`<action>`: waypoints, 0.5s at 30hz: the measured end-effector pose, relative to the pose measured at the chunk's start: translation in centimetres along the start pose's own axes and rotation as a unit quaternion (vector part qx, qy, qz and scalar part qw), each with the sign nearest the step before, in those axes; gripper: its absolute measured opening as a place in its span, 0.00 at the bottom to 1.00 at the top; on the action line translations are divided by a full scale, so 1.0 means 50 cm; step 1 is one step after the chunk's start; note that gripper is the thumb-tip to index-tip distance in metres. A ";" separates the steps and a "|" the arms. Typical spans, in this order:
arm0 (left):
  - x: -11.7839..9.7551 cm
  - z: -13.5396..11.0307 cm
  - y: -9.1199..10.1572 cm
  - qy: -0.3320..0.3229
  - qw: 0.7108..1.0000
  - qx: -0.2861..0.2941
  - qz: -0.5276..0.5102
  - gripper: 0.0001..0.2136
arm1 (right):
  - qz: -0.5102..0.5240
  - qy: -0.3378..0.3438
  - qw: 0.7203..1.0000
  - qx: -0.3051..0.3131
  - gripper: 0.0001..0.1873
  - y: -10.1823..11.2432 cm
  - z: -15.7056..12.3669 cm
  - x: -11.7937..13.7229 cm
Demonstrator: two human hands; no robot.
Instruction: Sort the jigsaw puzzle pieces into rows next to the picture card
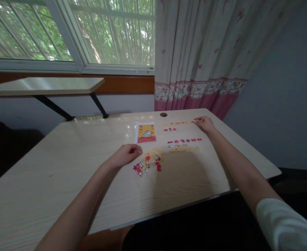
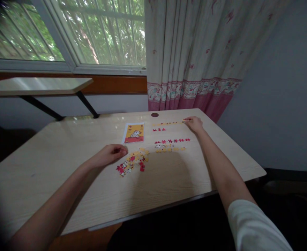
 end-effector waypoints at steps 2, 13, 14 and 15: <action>0.003 0.000 -0.001 -0.001 1.000 -0.004 -0.005 0.14 | -0.021 -0.027 0.999 0.007 0.15 -0.011 0.002 -0.022; -0.013 -0.004 0.004 -0.002 1.000 -0.004 -0.001 0.13 | -0.020 -0.029 0.998 0.058 0.16 -0.017 0.001 -0.032; -0.012 -0.004 0.003 -0.005 1.000 -0.005 0.003 0.13 | -0.020 -0.027 0.998 0.061 0.16 -0.015 -0.001 -0.027; -0.011 -0.003 0.002 -0.010 1.000 -0.007 0.007 0.13 | -0.021 -0.025 0.998 0.061 0.16 -0.013 -0.004 -0.020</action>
Point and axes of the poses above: each hand's wrist, its own z-axis towards the middle knuckle, its own y-axis out of the back of the hand, x = y × z, the point moved 4 cm from there along z, towards the middle knuckle, and after that the axes turned 9 degrees about z, right-handed, at the moved point
